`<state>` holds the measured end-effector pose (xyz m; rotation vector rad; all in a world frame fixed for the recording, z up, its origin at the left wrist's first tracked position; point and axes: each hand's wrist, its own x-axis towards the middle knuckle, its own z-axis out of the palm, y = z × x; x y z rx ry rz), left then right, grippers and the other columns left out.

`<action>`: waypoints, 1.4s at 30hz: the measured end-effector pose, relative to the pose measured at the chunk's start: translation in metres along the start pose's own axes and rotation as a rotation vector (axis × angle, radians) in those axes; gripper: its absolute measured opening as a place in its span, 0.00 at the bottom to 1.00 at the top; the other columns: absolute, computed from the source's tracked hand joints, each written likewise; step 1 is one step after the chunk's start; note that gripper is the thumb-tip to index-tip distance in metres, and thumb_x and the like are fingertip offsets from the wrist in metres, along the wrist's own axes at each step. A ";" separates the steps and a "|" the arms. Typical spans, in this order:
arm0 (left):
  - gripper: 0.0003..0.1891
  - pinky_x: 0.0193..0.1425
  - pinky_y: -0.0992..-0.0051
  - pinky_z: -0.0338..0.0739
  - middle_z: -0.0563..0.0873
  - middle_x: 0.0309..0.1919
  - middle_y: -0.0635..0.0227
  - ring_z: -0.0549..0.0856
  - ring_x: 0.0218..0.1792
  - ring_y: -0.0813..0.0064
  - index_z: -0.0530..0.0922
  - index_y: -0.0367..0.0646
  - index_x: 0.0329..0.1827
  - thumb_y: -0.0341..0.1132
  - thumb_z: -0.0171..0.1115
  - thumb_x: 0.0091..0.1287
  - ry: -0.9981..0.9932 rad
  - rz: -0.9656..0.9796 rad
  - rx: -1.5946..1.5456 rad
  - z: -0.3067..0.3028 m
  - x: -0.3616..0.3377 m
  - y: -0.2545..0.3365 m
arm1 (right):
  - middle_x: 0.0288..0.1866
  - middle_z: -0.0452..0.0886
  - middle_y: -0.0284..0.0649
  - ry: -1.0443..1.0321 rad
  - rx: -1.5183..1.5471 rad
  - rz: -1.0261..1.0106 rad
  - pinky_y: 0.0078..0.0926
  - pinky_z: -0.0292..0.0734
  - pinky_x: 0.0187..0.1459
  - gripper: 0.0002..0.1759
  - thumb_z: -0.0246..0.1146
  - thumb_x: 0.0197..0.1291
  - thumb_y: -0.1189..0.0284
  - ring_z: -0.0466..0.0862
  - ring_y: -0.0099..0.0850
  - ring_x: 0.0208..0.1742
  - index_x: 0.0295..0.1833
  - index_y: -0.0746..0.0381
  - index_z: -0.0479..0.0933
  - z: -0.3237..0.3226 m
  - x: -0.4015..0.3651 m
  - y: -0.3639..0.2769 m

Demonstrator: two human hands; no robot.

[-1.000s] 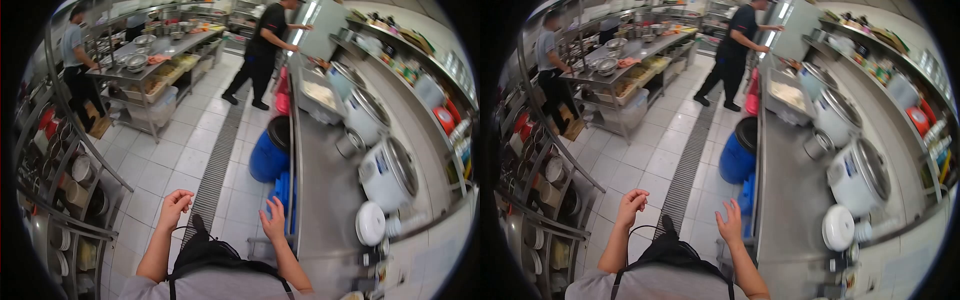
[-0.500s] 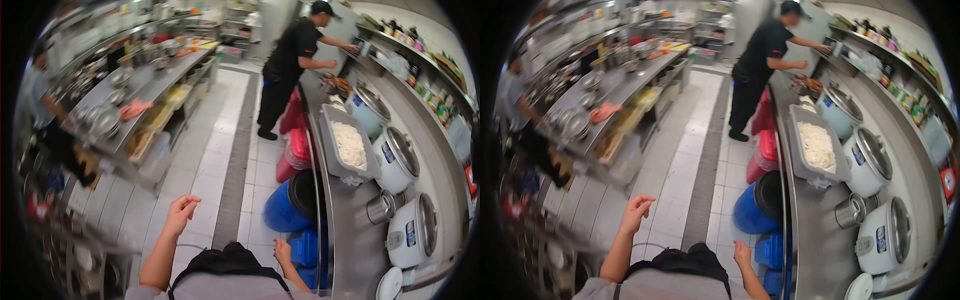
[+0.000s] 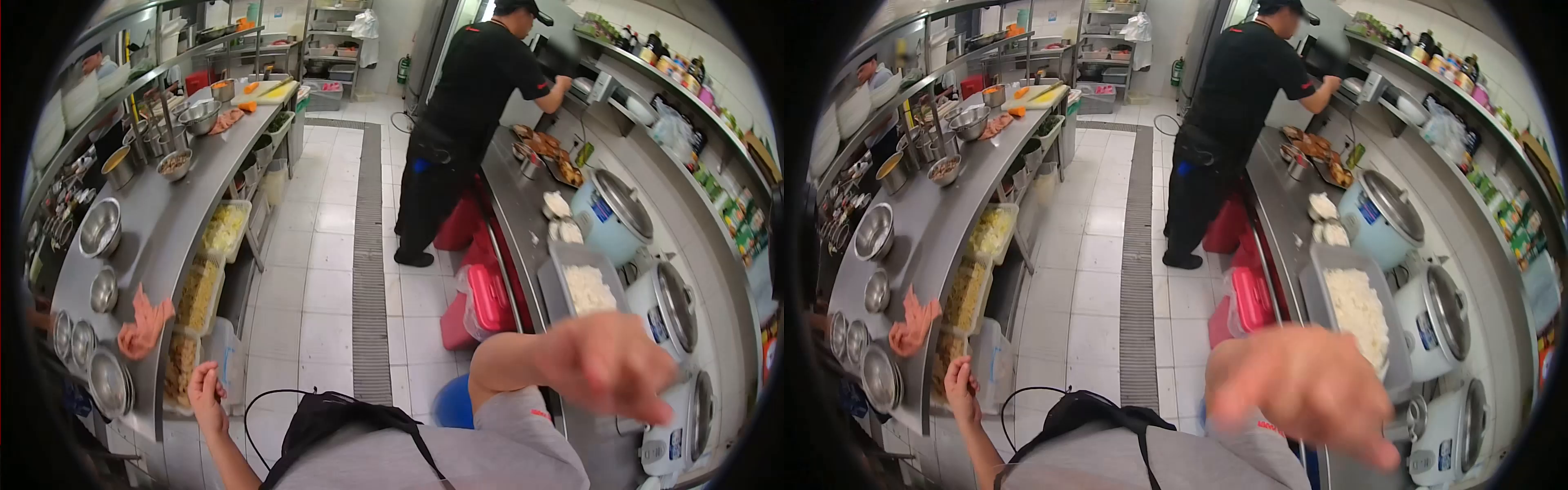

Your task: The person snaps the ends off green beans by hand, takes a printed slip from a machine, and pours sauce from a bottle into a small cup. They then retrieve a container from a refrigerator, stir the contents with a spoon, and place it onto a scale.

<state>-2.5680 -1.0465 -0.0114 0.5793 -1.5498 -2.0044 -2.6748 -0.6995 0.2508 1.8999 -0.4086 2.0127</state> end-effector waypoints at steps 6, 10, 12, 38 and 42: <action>0.05 0.20 0.88 0.57 0.65 0.16 0.80 0.64 0.17 0.90 0.74 0.41 0.39 0.31 0.53 0.63 0.038 -0.095 -0.054 0.034 0.181 -0.019 | 0.14 0.67 0.32 -0.324 0.083 -0.154 0.32 0.81 0.34 0.13 0.50 0.44 0.89 0.73 0.25 0.15 0.15 0.60 0.65 -0.080 0.032 0.155; 0.07 0.21 0.87 0.57 0.66 0.18 0.79 0.64 0.18 0.89 0.74 0.38 0.39 0.30 0.53 0.62 -0.154 -0.087 -0.011 0.111 0.331 -0.006 | 0.13 0.62 0.29 -0.419 0.107 0.021 0.33 0.80 0.42 0.15 0.50 0.42 0.92 0.73 0.25 0.16 0.15 0.60 0.64 -0.150 0.043 0.236; 0.07 0.21 0.87 0.58 0.67 0.19 0.79 0.64 0.19 0.89 0.74 0.37 0.38 0.30 0.53 0.62 -0.304 -0.106 -0.006 0.158 0.398 -0.003 | 0.13 0.62 0.29 -0.385 0.075 0.118 0.33 0.80 0.42 0.15 0.49 0.43 0.91 0.74 0.25 0.17 0.16 0.60 0.64 -0.190 0.046 0.272; 0.03 0.14 0.87 0.45 0.60 0.13 0.85 0.53 0.12 0.93 0.74 0.42 0.35 0.29 0.51 0.62 -0.456 -0.214 -0.128 0.523 1.049 -0.097 | 0.26 0.72 0.30 0.426 -1.231 1.039 0.13 0.68 0.27 0.06 0.57 0.57 0.74 0.73 0.17 0.27 0.39 0.65 0.72 -0.917 -0.147 0.771; 0.04 0.15 0.88 0.45 0.59 0.13 0.86 0.53 0.13 0.94 0.73 0.43 0.36 0.30 0.50 0.63 -0.705 -0.240 -0.106 0.640 1.144 -0.099 | 0.28 0.74 0.30 0.694 -1.300 1.088 0.15 0.72 0.32 0.06 0.57 0.58 0.73 0.75 0.18 0.32 0.38 0.64 0.73 -0.991 -0.169 0.750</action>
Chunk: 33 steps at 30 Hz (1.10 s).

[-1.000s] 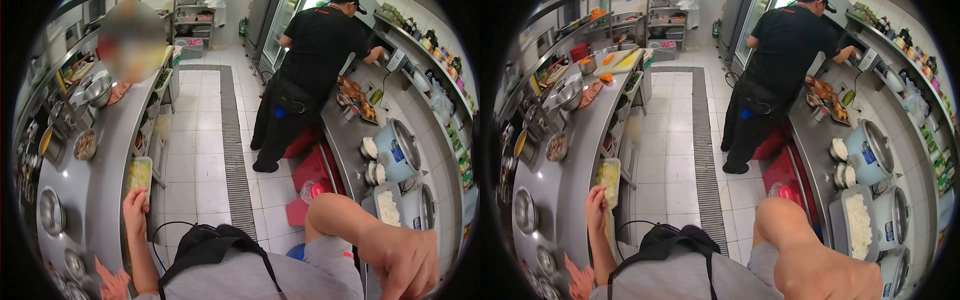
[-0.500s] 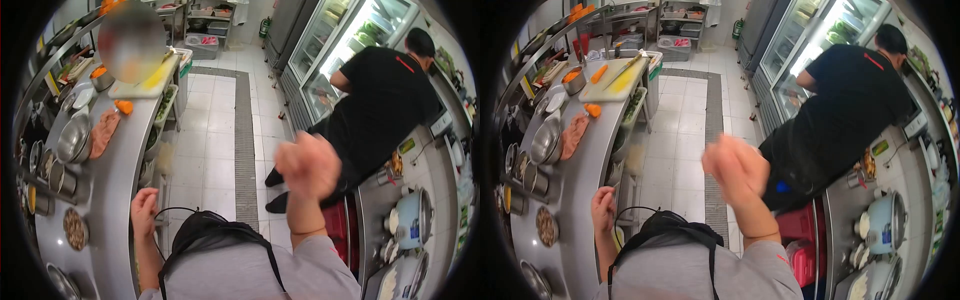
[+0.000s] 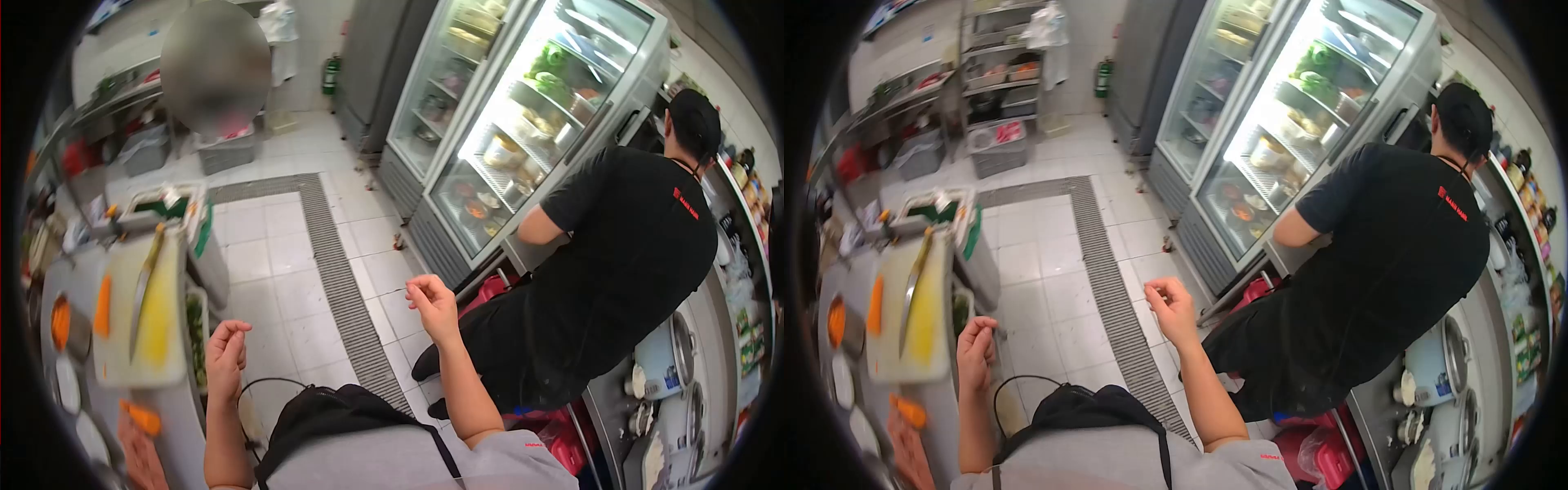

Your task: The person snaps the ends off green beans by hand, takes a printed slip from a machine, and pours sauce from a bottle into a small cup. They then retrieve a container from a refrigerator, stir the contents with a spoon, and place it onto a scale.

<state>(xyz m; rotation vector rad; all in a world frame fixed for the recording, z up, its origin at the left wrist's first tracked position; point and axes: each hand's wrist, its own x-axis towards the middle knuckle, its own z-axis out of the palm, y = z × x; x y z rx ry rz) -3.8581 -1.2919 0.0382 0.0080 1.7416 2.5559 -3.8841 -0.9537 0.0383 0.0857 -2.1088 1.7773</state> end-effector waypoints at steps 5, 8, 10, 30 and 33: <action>0.06 0.16 0.88 0.47 0.61 0.16 0.85 0.55 0.14 0.94 0.73 0.41 0.40 0.28 0.49 0.63 -0.253 -0.023 -0.022 0.068 0.148 -0.013 | 0.34 0.75 0.33 0.320 -0.129 0.109 0.18 0.72 0.35 0.09 0.60 0.55 0.72 0.75 0.20 0.33 0.40 0.65 0.74 -0.049 0.092 0.102; 0.06 0.17 0.87 0.51 0.66 0.18 0.82 0.59 0.15 0.92 0.74 0.39 0.40 0.27 0.52 0.60 -0.347 -0.058 -0.040 0.105 0.221 -0.046 | 0.38 0.76 0.38 0.507 -0.551 -0.010 0.24 0.71 0.41 0.15 0.62 0.50 0.72 0.76 0.28 0.36 0.44 0.64 0.73 -0.078 0.176 0.151; 0.06 0.18 0.87 0.53 0.68 0.19 0.80 0.61 0.16 0.91 0.74 0.39 0.39 0.27 0.52 0.60 -0.423 -0.094 -0.036 0.130 0.259 -0.053 | 0.40 0.76 0.40 0.631 -0.561 -0.045 0.25 0.70 0.44 0.17 0.63 0.49 0.72 0.75 0.30 0.40 0.46 0.65 0.72 -0.110 0.245 0.182; 0.03 0.14 0.88 0.51 0.65 0.13 0.80 0.59 0.13 0.91 0.74 0.40 0.33 0.28 0.52 0.60 -0.529 -0.146 0.023 0.231 0.731 -0.081 | 0.65 0.59 0.45 1.651 -0.407 -0.034 0.31 0.53 0.61 0.46 0.59 0.50 0.48 0.59 0.39 0.65 0.64 0.70 0.54 -0.452 0.449 0.098; 0.04 0.15 0.88 0.51 0.66 0.14 0.80 0.60 0.13 0.91 0.74 0.39 0.34 0.28 0.52 0.60 -0.652 -0.089 0.104 0.267 0.759 -0.090 | 0.64 0.60 0.45 1.710 -0.398 0.147 0.34 0.53 0.61 0.50 0.56 0.45 0.39 0.61 0.38 0.63 0.63 0.69 0.57 -0.479 0.445 0.097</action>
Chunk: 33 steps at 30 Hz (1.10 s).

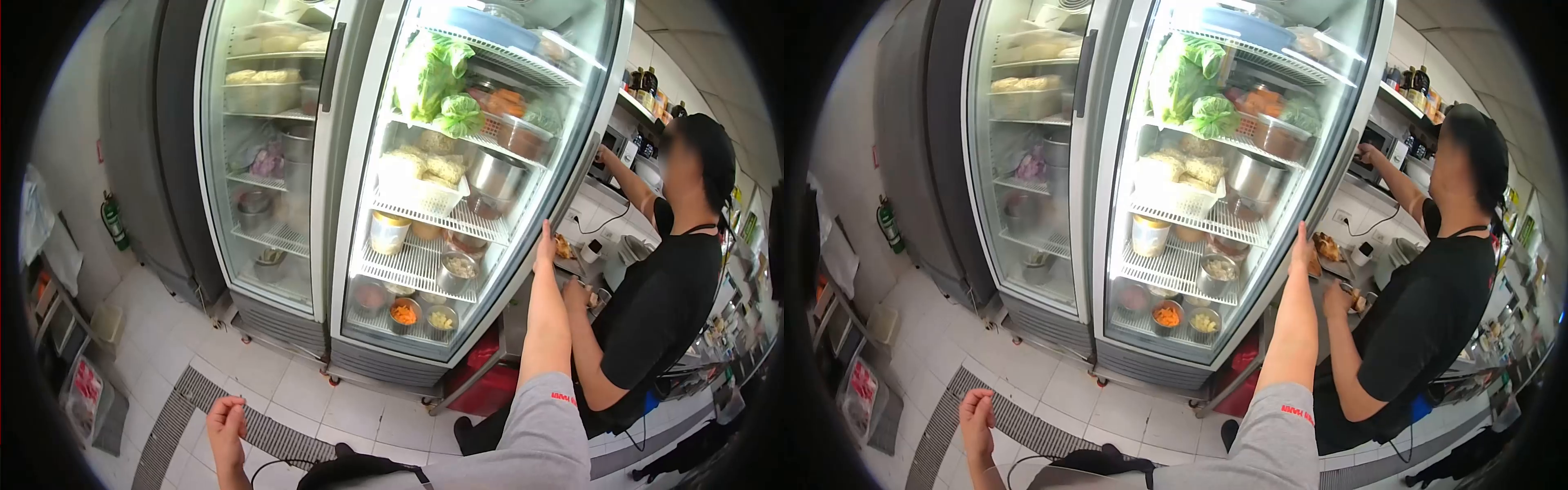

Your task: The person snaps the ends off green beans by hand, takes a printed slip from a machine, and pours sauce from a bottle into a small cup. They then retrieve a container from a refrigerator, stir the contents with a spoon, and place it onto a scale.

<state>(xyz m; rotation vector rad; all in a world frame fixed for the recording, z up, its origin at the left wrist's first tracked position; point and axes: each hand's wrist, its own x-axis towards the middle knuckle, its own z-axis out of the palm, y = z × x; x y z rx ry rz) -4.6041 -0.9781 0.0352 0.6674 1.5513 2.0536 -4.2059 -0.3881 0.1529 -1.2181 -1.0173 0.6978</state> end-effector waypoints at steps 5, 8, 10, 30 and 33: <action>0.04 0.16 0.88 0.53 0.67 0.14 0.79 0.61 0.14 0.90 0.74 0.38 0.35 0.28 0.53 0.60 -0.055 -0.167 -0.047 0.002 0.038 -0.025 | 0.60 0.66 0.47 0.104 0.009 -0.180 0.29 0.58 0.58 0.47 0.56 0.46 0.40 0.67 0.38 0.59 0.59 0.71 0.62 0.010 -0.009 0.004; 0.04 0.16 0.87 0.53 0.67 0.14 0.78 0.61 0.13 0.90 0.74 0.38 0.35 0.28 0.53 0.60 -0.097 -0.192 -0.030 -0.001 0.053 -0.030 | 0.52 0.73 0.47 0.214 0.044 -0.259 0.28 0.63 0.52 0.43 0.58 0.47 0.43 0.73 0.38 0.51 0.53 0.72 0.67 0.006 -0.052 -0.011; 0.04 0.17 0.87 0.53 0.67 0.14 0.78 0.61 0.13 0.89 0.74 0.38 0.34 0.28 0.53 0.60 -0.111 -0.198 -0.068 -0.004 0.065 -0.027 | 0.54 0.71 0.47 0.271 0.028 -0.245 0.28 0.62 0.53 0.41 0.56 0.50 0.45 0.72 0.38 0.53 0.54 0.73 0.66 -0.004 -0.061 -0.009; 0.22 0.44 0.77 0.72 0.74 0.47 0.64 0.77 0.41 0.76 0.68 0.39 0.54 0.32 0.61 0.56 -1.050 0.131 0.088 0.047 0.043 0.023 | 0.37 0.72 0.45 0.090 -0.012 -0.833 0.24 0.69 0.37 0.16 0.58 0.47 0.75 0.72 0.33 0.36 0.43 0.70 0.73 -0.044 -0.535 -0.059; 0.42 0.56 0.68 0.65 0.65 0.55 0.55 0.69 0.54 0.62 0.56 0.36 0.63 0.41 0.69 0.47 -0.959 0.315 0.137 0.030 0.031 0.041 | 0.33 0.74 0.45 -0.143 0.026 -1.002 0.25 0.70 0.35 0.14 0.59 0.46 0.76 0.74 0.34 0.34 0.40 0.69 0.75 -0.041 -0.546 -0.084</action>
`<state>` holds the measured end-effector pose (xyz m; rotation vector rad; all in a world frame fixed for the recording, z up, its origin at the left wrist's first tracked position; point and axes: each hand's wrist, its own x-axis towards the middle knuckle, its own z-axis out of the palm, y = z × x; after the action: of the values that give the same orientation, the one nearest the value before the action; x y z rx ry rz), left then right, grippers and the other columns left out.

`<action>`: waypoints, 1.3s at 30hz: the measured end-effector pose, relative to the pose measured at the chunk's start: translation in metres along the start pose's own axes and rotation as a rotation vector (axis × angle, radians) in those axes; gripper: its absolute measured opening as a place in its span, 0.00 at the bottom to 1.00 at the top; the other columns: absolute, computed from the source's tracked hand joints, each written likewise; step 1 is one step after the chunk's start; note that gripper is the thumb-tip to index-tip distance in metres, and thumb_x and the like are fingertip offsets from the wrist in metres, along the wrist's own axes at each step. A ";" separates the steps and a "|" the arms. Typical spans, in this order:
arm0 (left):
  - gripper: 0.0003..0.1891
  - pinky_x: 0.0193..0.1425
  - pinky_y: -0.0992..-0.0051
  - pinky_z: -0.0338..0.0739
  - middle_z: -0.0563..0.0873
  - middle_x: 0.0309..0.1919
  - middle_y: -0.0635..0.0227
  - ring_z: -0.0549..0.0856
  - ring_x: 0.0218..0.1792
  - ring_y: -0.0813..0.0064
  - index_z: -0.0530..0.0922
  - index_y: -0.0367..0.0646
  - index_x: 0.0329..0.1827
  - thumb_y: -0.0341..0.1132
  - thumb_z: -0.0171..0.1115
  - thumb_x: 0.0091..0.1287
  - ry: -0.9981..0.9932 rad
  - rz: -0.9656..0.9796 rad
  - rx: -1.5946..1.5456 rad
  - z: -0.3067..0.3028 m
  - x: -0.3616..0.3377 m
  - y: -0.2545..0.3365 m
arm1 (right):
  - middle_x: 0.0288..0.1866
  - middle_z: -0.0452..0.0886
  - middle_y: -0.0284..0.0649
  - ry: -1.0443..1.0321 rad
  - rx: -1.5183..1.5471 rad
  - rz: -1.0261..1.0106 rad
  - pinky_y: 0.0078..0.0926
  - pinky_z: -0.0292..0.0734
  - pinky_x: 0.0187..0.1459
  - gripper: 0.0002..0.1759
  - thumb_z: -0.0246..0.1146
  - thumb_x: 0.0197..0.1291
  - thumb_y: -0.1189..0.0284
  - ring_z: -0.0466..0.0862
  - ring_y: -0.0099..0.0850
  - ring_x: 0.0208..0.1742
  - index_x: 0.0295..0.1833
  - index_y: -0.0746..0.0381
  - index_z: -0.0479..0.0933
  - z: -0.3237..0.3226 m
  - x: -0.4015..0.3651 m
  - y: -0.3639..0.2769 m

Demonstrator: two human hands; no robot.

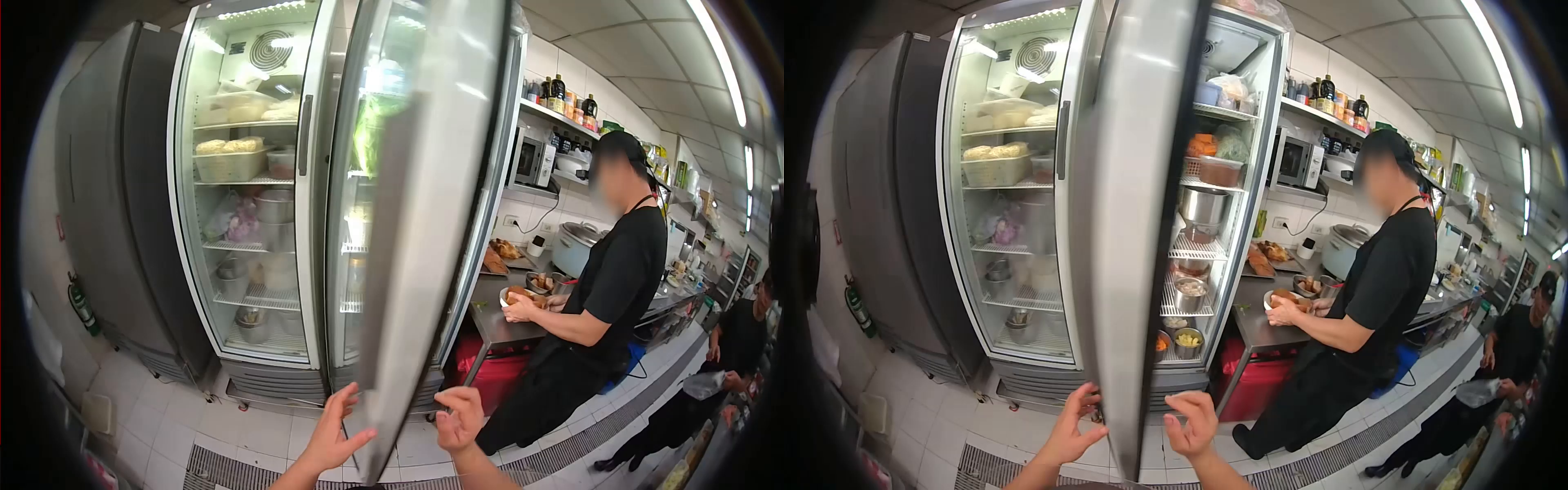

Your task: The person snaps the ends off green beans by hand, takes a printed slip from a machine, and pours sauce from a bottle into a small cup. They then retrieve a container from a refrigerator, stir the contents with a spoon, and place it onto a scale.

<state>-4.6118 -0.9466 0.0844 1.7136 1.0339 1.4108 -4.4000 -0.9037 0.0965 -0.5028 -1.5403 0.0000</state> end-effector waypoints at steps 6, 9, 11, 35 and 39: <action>0.57 0.59 0.67 0.61 0.64 0.54 0.53 0.66 0.55 0.63 0.46 0.30 0.64 0.38 0.77 0.33 0.683 -0.014 0.002 -0.048 -0.045 -0.019 | 0.24 0.77 0.40 -0.147 -0.076 0.042 0.19 0.69 0.28 0.04 0.60 0.47 0.80 0.76 0.26 0.24 0.32 0.67 0.76 0.015 0.106 0.047; 0.53 0.60 0.70 0.60 0.66 0.55 0.50 0.67 0.55 0.61 0.51 0.28 0.63 0.36 0.75 0.34 1.020 -0.113 0.359 -0.101 -0.037 -0.035 | 0.22 0.77 0.41 -0.238 -0.241 -0.019 0.21 0.71 0.26 0.06 0.60 0.51 0.73 0.77 0.26 0.22 0.33 0.64 0.78 0.038 0.183 0.106; 0.48 0.62 0.70 0.56 0.65 0.57 0.50 0.65 0.58 0.60 0.52 0.28 0.63 0.36 0.72 0.40 1.048 -0.087 0.340 -0.141 -0.031 -0.040 | 0.24 0.77 0.44 -0.251 -0.365 -0.043 0.26 0.72 0.28 0.06 0.58 0.51 0.72 0.78 0.34 0.25 0.31 0.63 0.77 0.051 0.251 0.141; 0.31 0.57 0.61 0.65 0.69 0.53 0.51 0.70 0.51 0.57 0.62 0.30 0.58 0.44 0.56 0.58 1.794 -0.055 0.152 -0.249 -0.016 -0.116 | 0.49 0.76 0.50 -0.549 -1.070 0.048 0.33 0.71 0.50 0.31 0.62 0.45 0.52 0.76 0.43 0.50 0.49 0.64 0.74 0.215 0.799 0.387; 0.31 0.54 0.60 0.67 0.70 0.51 0.50 0.71 0.49 0.57 0.62 0.29 0.57 0.44 0.57 0.57 1.743 0.005 0.129 -0.241 -0.006 -0.109 | 0.51 0.74 0.52 -0.582 -0.950 0.028 0.34 0.70 0.50 0.36 0.63 0.43 0.47 0.76 0.43 0.51 0.47 0.69 0.74 0.215 0.817 0.414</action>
<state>-4.8660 -0.8983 0.0302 0.0971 1.8578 2.8346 -4.4342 -0.2122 0.7338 -1.3608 -2.0557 -0.6368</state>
